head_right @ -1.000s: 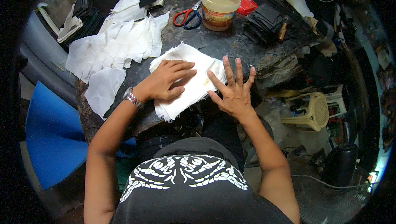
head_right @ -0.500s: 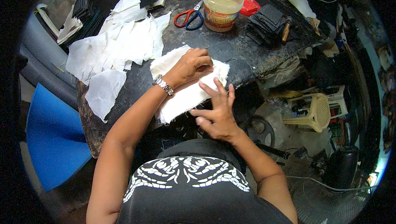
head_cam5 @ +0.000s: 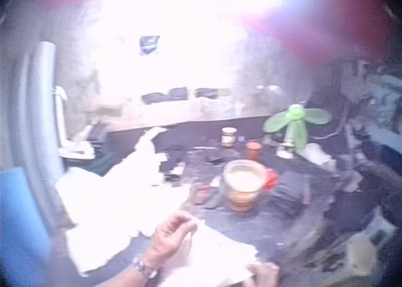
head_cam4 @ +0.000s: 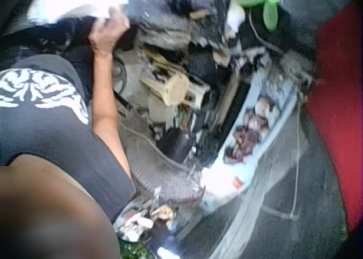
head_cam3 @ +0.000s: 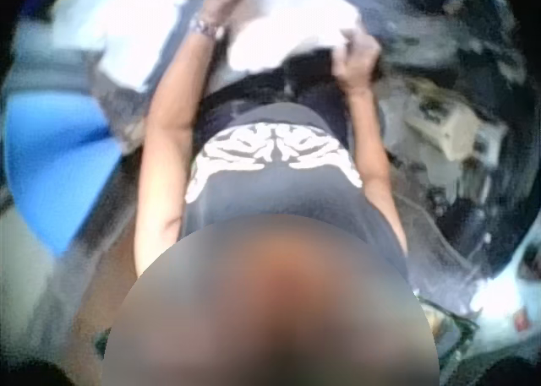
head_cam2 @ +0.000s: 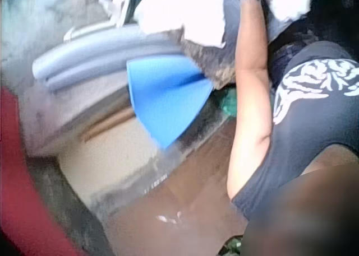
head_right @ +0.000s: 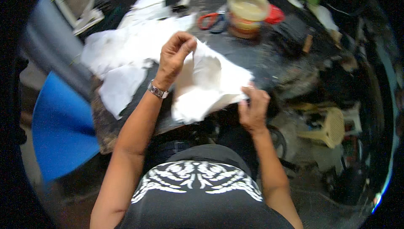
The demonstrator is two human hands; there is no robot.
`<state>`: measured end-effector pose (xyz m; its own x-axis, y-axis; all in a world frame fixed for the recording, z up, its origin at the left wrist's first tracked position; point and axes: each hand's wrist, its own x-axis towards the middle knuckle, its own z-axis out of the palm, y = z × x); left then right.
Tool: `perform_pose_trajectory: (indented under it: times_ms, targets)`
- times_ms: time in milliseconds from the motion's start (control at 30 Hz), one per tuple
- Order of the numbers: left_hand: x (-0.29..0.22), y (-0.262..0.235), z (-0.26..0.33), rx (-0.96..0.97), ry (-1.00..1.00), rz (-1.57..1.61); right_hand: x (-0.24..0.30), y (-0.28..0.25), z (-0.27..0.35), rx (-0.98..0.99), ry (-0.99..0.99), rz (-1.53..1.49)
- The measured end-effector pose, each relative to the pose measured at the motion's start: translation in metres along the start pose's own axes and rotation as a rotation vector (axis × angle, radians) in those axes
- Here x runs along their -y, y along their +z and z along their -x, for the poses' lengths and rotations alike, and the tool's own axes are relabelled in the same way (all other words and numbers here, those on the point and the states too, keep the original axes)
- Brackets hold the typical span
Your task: The person repeatedly applies a paste from a tub onto white fabric pieces and presses them together to form a stack. The person then handles black fabric pieces, arranging them on the table.
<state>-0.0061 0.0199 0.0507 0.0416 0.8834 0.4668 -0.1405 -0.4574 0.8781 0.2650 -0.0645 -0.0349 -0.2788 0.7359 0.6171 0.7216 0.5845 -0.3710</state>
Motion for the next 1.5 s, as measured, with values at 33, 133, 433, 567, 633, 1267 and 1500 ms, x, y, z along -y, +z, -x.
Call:
perform_pose_trajectory:
  times_ms: [33,133,433,567,633,1267,1500]
  targets:
    - [-0.021,-0.021,0.004,-0.037,0.067,0.063,-0.001,0.003,0.001,-0.03,0.079,-0.169]
    - [-0.097,-0.098,0.022,-0.183,0.284,-0.025,-0.009,0.002,0.0,-0.014,0.04,-0.214]
    - [-0.206,-0.223,0.048,0.196,-0.158,-0.535,-0.015,-0.003,-0.027,-0.018,0.041,-0.103]
    - [-0.12,-0.233,0.025,0.446,-0.409,-0.985,-0.004,-0.014,-0.031,-0.042,0.072,-0.076]
    - [-0.078,-0.213,0.026,0.375,-0.197,-1.204,0.006,-0.022,-0.023,-0.052,0.133,-0.024]
    - [0.035,0.038,0.011,0.569,0.201,-1.051,0.056,-0.013,0.012,0.174,-0.15,0.432]
    - [0.052,0.06,0.004,0.63,0.183,-0.852,0.02,-0.017,-0.01,0.148,-0.031,0.486]
